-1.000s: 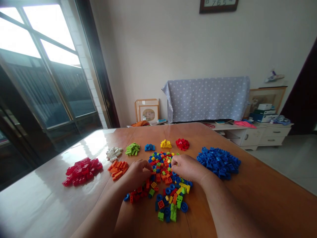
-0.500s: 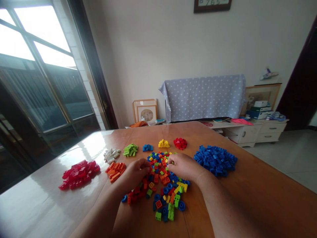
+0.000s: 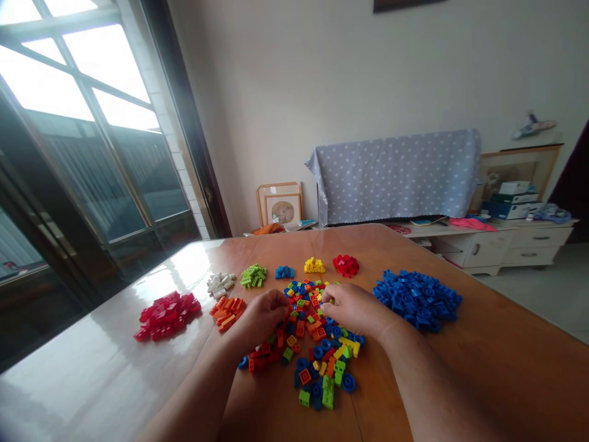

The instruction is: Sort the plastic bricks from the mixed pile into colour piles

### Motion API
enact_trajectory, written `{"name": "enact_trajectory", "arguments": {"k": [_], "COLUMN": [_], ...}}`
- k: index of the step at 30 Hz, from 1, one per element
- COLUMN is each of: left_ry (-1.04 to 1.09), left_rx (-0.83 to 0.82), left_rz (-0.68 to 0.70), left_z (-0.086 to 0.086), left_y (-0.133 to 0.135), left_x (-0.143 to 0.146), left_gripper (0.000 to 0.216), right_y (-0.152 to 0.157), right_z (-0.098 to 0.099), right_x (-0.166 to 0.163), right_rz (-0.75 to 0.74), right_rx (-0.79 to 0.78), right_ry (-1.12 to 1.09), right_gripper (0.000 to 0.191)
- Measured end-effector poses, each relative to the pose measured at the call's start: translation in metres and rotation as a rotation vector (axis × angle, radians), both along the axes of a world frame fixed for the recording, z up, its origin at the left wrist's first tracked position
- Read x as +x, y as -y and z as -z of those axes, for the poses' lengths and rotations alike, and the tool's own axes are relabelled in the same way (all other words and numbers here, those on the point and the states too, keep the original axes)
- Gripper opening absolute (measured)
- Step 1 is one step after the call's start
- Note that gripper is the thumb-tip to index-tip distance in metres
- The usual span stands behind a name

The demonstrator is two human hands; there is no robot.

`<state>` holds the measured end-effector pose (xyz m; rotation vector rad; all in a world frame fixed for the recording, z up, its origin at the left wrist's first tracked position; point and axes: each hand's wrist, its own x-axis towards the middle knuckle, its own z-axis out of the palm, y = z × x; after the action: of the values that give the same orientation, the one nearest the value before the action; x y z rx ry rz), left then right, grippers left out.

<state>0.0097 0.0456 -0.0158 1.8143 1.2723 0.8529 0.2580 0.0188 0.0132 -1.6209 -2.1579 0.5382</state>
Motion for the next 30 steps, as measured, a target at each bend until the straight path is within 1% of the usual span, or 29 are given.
{"name": "enact_trajectory", "arguments": {"k": [5, 12, 15, 18, 21, 24, 27, 30], "left_ry": [-0.051, -0.2, -0.3, -0.354, -0.41, -0.446, -0.494, -0.569], "left_rx": [0.004, 0.077, 0.154, 0.264, 0.332, 0.348, 0.337, 0.326], "left_rz": [0.002, 0.001, -0.013, -0.007, 0.066, 0.225, 0.348, 0.375], "left_z": [0.001, 0.006, 0.006, -0.002, -0.015, -0.026, -0.031, -0.031], "left_y": [-0.004, -0.006, -0.005, 0.0, 0.013, 0.03, 0.044, 0.052], "left_x": [-0.005, -0.005, -0.004, -0.003, 0.002, 0.009, 0.015, 0.02], "left_gripper": [0.015, 0.024, 0.021, 0.021, 0.017, 0.013, 0.009, 0.012], "right_y": [0.001, 0.005, 0.005, 0.005, 0.004, 0.006, 0.008, 0.009], "right_z": [-0.003, -0.007, -0.005, -0.004, -0.005, -0.007, -0.008, -0.007], "right_x": [0.002, -0.001, -0.001, 0.0, 0.001, 0.0, -0.001, -0.001], "right_rz": [-0.011, -0.044, -0.063, -0.069, -0.055, -0.045, -0.105, -0.163], "right_rx": [0.012, -0.026, -0.034, -0.034, -0.035, -0.052, -0.134, -0.174], "right_ry": [-0.007, -0.024, -0.029, -0.018, 0.005, 0.05, 0.085, 0.1], "right_gripper": [0.019, 0.016, 0.015, 0.014, 0.014, 0.011, 0.009, 0.011]}}
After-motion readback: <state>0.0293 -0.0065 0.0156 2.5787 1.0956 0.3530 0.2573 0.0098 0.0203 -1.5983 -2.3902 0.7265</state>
